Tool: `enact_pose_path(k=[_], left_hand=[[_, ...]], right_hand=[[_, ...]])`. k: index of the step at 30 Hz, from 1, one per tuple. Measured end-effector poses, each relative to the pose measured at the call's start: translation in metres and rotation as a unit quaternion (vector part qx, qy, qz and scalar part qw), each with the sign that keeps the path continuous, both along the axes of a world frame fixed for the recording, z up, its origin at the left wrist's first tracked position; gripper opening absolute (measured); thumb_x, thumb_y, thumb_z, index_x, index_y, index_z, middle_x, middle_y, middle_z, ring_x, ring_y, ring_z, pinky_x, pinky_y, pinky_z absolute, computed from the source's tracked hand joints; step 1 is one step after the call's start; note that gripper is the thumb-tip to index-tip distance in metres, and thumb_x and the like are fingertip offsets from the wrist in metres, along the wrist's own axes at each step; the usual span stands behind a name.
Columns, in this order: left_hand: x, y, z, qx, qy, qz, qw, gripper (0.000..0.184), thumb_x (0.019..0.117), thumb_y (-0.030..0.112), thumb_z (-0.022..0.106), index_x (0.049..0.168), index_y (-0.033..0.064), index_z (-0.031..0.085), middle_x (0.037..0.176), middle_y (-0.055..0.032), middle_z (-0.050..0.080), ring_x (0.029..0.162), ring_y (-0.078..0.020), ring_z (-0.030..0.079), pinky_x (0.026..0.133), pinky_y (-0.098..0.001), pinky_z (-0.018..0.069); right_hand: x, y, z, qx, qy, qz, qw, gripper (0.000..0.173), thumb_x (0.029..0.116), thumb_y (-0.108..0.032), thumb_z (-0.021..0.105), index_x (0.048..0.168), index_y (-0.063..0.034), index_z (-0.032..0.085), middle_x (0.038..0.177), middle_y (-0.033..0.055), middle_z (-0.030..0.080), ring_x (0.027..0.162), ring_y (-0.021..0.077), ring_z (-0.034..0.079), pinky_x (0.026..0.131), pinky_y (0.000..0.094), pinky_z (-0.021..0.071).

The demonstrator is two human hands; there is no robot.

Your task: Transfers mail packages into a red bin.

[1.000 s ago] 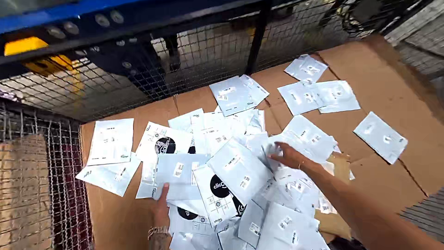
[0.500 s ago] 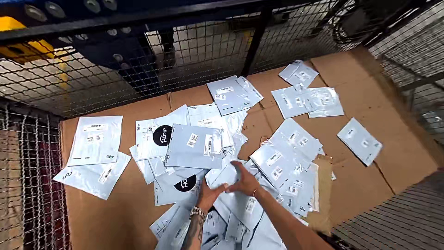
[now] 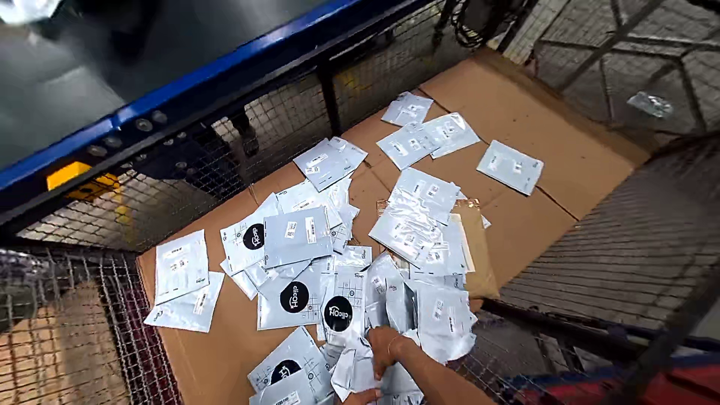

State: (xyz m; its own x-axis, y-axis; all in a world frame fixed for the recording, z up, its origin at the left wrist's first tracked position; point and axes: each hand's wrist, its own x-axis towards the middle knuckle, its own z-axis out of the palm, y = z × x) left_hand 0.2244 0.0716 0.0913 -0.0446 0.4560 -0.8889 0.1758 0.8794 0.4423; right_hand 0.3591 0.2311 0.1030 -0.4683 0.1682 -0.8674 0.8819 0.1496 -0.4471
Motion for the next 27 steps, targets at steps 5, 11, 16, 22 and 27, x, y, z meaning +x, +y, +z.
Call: enact_pose_path(k=[5, 11, 16, 22, 27], left_hand=[[0.032, 0.000, 0.071, 0.107, 0.099, 0.028, 0.989, 0.092, 0.0744, 0.020, 0.091, 0.145, -0.0125, 0.041, 0.131, -0.0251, 0.064, 0.123, -0.0303, 0.063, 0.109, -0.0455, 0.0486], [0.074, 0.019, 0.213, 0.498, 0.132, -0.005, 0.857, 0.056, 0.0869, 0.005, 0.073, 0.130, -0.0229, 0.050, 0.122, -0.0293, 0.065, 0.117, -0.0278, 0.065, 0.105, -0.0412, 0.0518], [0.150, 0.003, 0.384, 0.729, 0.225, -0.151, 0.629, 0.027, 0.0976, 0.010, 0.065, 0.109, -0.0142, 0.068, 0.106, -0.0235, 0.073, 0.104, -0.0271, 0.071, 0.098, -0.0427, 0.0545], [0.308, -0.110, 0.451, 0.768, -0.154, -0.265, 0.563, 0.027, 0.1030, 0.017, 0.061, 0.125, 0.0029, 0.069, 0.119, 0.0014, 0.074, 0.110, 0.0019, 0.067, 0.099, -0.0203, 0.0550], [0.419, -0.180, 0.328, 0.645, 0.028, -0.536, 0.544, 0.092, 0.0826, 0.047, 0.081, 0.151, -0.0024, 0.044, 0.123, -0.0177, 0.071, 0.109, -0.0363, 0.070, 0.096, -0.0620, 0.0524]], right_hand=[[0.059, -0.015, 0.080, 0.112, 0.125, -0.082, 0.982, 0.053, 0.0760, -0.026, 0.088, 0.110, 0.0070, 0.065, 0.108, 0.0302, 0.065, 0.105, 0.0486, 0.063, 0.088, 0.0696, 0.0468], [0.135, -0.034, 0.303, 0.406, 0.258, -0.113, 0.869, 0.031, 0.0849, -0.017, 0.080, 0.110, -0.0009, 0.071, 0.106, 0.0219, 0.071, 0.105, 0.0425, 0.066, 0.090, 0.0660, 0.0489], [0.234, -0.158, 0.491, 0.692, 0.318, -0.132, 0.635, 0.011, 0.0900, -0.007, 0.071, 0.095, -0.0144, 0.077, 0.083, 0.0025, 0.072, 0.084, 0.0221, 0.069, 0.076, 0.0459, 0.0517], [0.396, -0.370, 0.507, 0.811, 0.241, -0.190, 0.498, 0.021, 0.0953, -0.008, 0.061, 0.097, -0.0191, 0.079, 0.104, -0.0073, 0.075, 0.108, 0.0120, 0.065, 0.096, 0.0402, 0.0474], [0.516, -0.493, 0.364, 0.693, -0.131, -0.446, 0.551, 0.104, 0.0543, -0.040, 0.100, 0.147, -0.0307, 0.054, 0.159, 0.0124, 0.043, 0.149, 0.0411, 0.033, 0.110, 0.0810, 0.0219]])
